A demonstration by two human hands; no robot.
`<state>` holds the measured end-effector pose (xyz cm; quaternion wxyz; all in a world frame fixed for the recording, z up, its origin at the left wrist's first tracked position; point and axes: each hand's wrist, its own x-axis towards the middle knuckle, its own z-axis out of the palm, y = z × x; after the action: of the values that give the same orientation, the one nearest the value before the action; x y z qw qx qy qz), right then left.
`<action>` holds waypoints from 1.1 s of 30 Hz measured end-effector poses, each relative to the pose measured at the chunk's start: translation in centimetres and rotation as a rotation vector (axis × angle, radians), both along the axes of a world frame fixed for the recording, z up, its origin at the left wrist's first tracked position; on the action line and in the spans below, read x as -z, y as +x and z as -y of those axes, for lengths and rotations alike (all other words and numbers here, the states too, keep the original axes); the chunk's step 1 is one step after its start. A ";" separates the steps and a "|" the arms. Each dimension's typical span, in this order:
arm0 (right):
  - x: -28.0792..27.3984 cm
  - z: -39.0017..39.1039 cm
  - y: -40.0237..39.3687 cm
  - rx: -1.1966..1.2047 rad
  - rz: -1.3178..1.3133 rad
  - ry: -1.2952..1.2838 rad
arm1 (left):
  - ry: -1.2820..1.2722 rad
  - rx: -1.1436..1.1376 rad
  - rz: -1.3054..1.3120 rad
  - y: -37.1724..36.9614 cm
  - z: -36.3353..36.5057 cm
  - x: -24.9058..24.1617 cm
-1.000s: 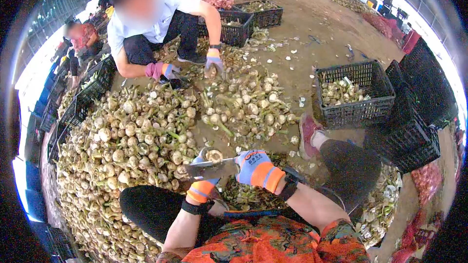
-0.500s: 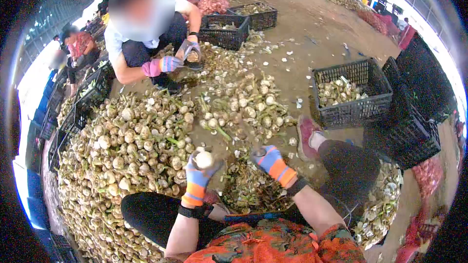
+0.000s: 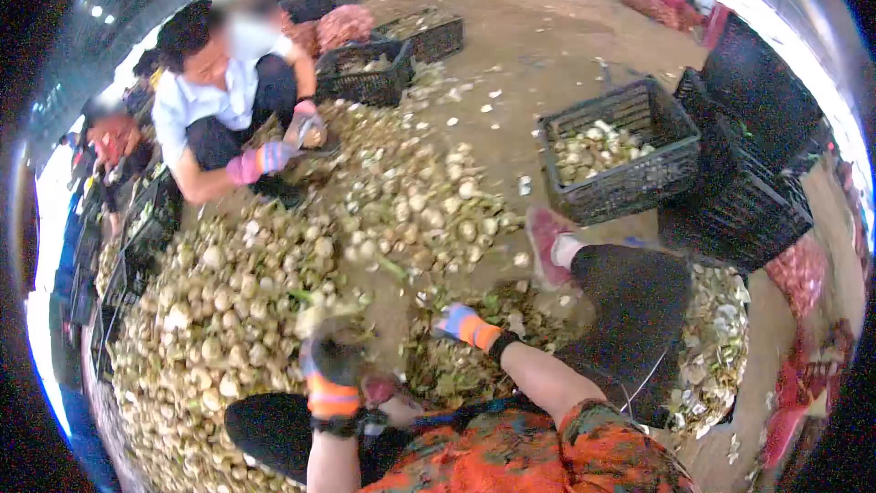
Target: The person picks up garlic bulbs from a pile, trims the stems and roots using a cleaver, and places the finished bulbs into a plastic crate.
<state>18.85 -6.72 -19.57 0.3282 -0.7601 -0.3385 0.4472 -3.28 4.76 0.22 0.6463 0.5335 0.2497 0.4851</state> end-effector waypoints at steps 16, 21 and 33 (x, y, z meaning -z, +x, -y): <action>11.8 3.5 19.9 0.024 0.754 -0.455 | -0.446 -0.074 -0.159 1.5 -4.5 8.4; 1.2 0.6 11.1 0.299 -0.494 0.169 | 0.216 0.112 -0.516 5.6 -1.3 5.8; -19.4 -1.0 0.5 -0.117 -0.216 0.468 | -0.368 0.352 0.054 5.3 -0.8 5.4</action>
<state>19.31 -5.72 -0.14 0.5028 -0.5906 -0.4388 0.4536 2.02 5.60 -5.18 0.8134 0.4291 0.2198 0.3256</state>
